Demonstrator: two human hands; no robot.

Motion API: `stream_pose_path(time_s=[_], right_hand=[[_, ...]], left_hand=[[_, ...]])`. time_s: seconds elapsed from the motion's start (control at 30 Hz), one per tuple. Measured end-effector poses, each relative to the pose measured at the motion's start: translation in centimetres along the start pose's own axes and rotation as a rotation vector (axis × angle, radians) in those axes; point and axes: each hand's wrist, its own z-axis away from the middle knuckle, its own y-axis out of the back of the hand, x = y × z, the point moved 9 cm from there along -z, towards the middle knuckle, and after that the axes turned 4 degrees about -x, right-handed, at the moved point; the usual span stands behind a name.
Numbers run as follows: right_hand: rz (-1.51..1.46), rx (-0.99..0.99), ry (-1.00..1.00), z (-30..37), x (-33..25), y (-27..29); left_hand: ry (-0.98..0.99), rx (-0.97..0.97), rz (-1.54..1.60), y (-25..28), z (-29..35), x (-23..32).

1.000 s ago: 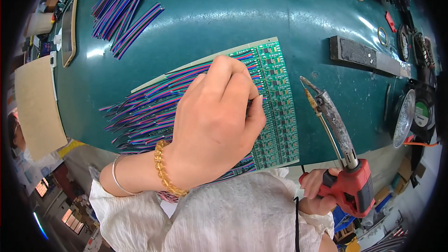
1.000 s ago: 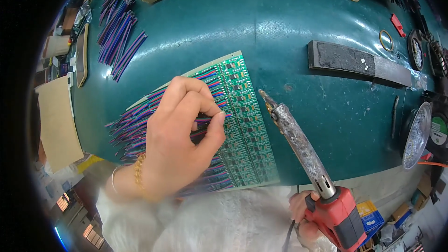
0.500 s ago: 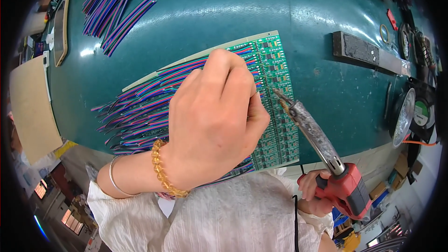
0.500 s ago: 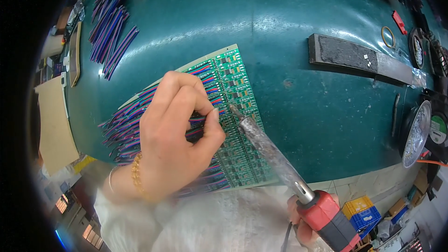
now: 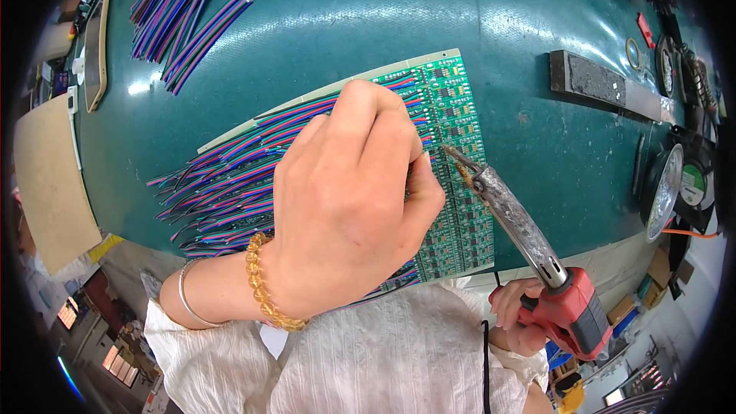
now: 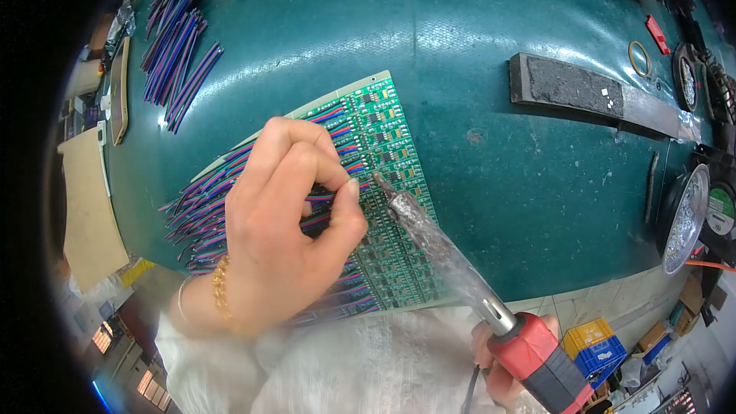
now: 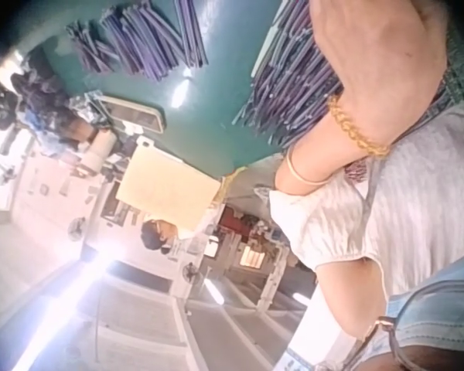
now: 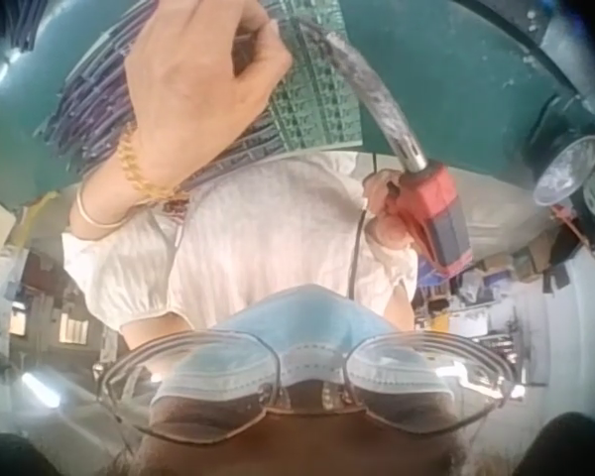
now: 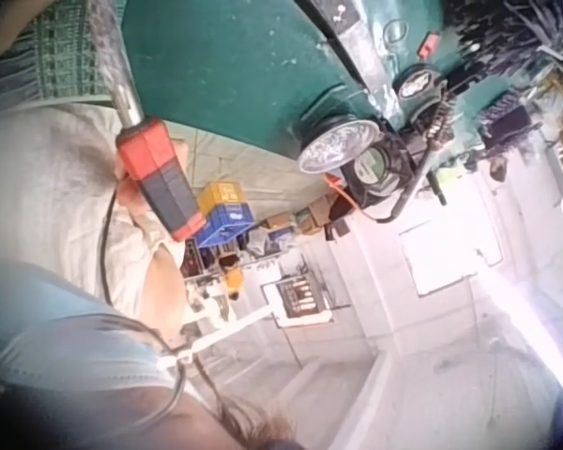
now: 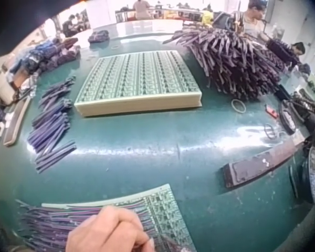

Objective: The person solders wires to printed circuit boards using a soldering iron.

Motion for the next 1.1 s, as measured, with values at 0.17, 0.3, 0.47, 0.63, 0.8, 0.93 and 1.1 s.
stream_pose_path(time_s=[0.17,0.3,0.47,0.63,0.8,0.93,1.1], right_hand=[[0.043,0.01,-0.022,-0.2,-0.3,-0.1],[0.017,0.037,-0.075,-0.2,0.0,0.0],[-0.075,0.112,-0.099,1.1,1.0,1.1],[0.229,-0.147,-0.083,0.4,0.0,0.3],[-0.054,0.001,0.054,1.9,0.1,1.2],[0.417,-0.166,-0.163,1.7,0.2,2.0],[0.192,-0.339,-0.108,1.3,1.1,0.0]], left_hand=[[-0.025,0.014,-0.029,0.1,0.0,0.1],[-0.053,0.029,-0.069,0.0,0.3,0.2],[-0.068,0.051,-0.091,-0.2,0.2,0.5],[-0.075,0.067,-0.117,-0.1,0.4,0.4],[-0.097,0.061,-0.095,0.0,0.1,0.6],[-0.086,0.063,-0.109,0.1,0.3,0.5],[-0.094,0.073,-0.116,0.1,0.5,0.4]])
